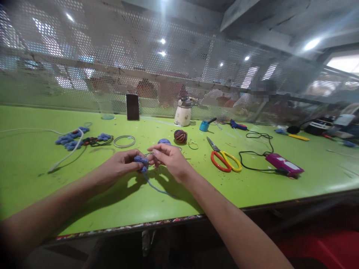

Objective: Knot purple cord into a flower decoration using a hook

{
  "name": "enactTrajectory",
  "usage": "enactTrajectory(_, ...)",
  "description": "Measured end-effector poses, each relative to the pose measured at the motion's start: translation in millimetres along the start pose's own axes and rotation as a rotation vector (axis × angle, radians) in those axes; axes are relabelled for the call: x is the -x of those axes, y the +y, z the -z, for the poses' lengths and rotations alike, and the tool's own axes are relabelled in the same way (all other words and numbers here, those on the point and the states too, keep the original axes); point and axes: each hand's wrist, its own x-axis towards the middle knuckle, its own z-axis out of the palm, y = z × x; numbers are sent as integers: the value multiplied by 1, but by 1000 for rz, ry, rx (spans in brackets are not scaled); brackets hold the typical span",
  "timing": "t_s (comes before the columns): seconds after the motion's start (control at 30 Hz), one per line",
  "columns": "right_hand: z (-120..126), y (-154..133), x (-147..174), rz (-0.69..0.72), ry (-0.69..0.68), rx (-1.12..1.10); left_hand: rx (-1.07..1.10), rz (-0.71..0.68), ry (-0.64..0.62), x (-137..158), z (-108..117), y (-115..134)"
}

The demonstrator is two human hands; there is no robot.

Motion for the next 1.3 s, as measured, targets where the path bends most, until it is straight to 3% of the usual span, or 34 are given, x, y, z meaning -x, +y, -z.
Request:
enactTrajectory(0.1,3,2,-2,73,183,428,8,1,21,-1,2,-2)
enactTrajectory(0.17,4,1,-2,230,348,705,10,-30,28,-3,3,-4)
enactTrajectory(0.23,4,0,1,443,453,831,-8,-89,47,-5,3,-6)
enactTrajectory(0.33,-1,-5,6,623,346,782,-86,-190,69,-6,3,-9)
enactTrajectory(0.43,-7,-10,10,571,76,669,-178,-282,80,-6,3,-9)
enactTrajectory(0.53,-9,-14,11,438,-30,619,-217,-356,98,-4,4,-8)
enactTrajectory(0.63,-9,-15,11,359,-56,596,-243,-390,119,-3,4,-7)
enactTrajectory(0.97,-10,-12,13,327,-90,534,-297,-355,189,-3,3,-11)
enactTrajectory(1.2,-7,-2,10,492,-55,679,-310,-273,143,-2,4,-8)
enactTrajectory(1.3,-9,1,10,467,-51,686,-331,-260,139,-2,3,-7)
